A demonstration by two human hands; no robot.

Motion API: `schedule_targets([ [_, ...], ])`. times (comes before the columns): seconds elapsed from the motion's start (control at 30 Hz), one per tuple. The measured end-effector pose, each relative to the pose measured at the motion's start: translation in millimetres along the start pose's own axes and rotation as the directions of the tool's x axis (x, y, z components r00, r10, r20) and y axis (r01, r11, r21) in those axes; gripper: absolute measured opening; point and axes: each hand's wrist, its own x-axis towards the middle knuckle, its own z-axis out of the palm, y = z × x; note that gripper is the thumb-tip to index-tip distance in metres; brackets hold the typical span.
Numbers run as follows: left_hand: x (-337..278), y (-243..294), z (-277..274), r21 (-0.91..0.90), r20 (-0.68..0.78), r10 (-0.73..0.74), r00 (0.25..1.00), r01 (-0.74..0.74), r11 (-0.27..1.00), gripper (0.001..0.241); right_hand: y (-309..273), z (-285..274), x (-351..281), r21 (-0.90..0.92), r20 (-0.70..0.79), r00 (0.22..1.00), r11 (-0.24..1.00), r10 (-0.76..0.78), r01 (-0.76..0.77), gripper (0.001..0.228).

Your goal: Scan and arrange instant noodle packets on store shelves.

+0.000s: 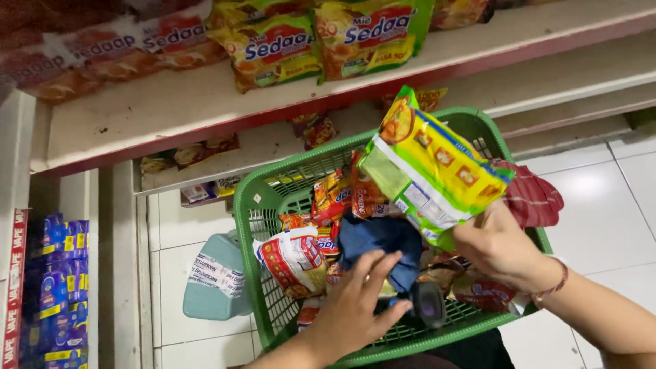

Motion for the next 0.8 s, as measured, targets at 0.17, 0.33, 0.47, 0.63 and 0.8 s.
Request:
schedule_targets([
  [0.17,27,27,-42,-0.162,-0.447,0.134,0.884,-0.227,0.960,0.103,-2,53,-6,-0.282,0.346,0.899,0.884,-0.269,0.373,0.109],
  [0.33,48,9,-50,-0.265,-0.662,0.028,0.749,-0.268,0.926,0.101,-26,70,8,-0.489,0.569,0.786,0.669,-0.243,0.560,0.105],
  [0.47,59,-28,-80,-0.641,-0.617,-0.188,0.764,-0.350,0.684,0.074,-51,72,56,-0.597,0.502,0.686,0.363,-0.526,0.716,0.111],
  [0.63,90,-97,-137,-0.612,-0.619,-0.111,0.778,-0.388,0.689,0.058,-101,83,134,-0.410,0.515,0.762,0.668,-0.392,0.621,0.081],
  [0.8,123,-124,-200,-0.332,-0.656,-0.019,0.755,-0.265,0.905,0.051,-87,87,211,-0.461,0.379,0.828,0.691,-0.413,0.556,0.047],
])
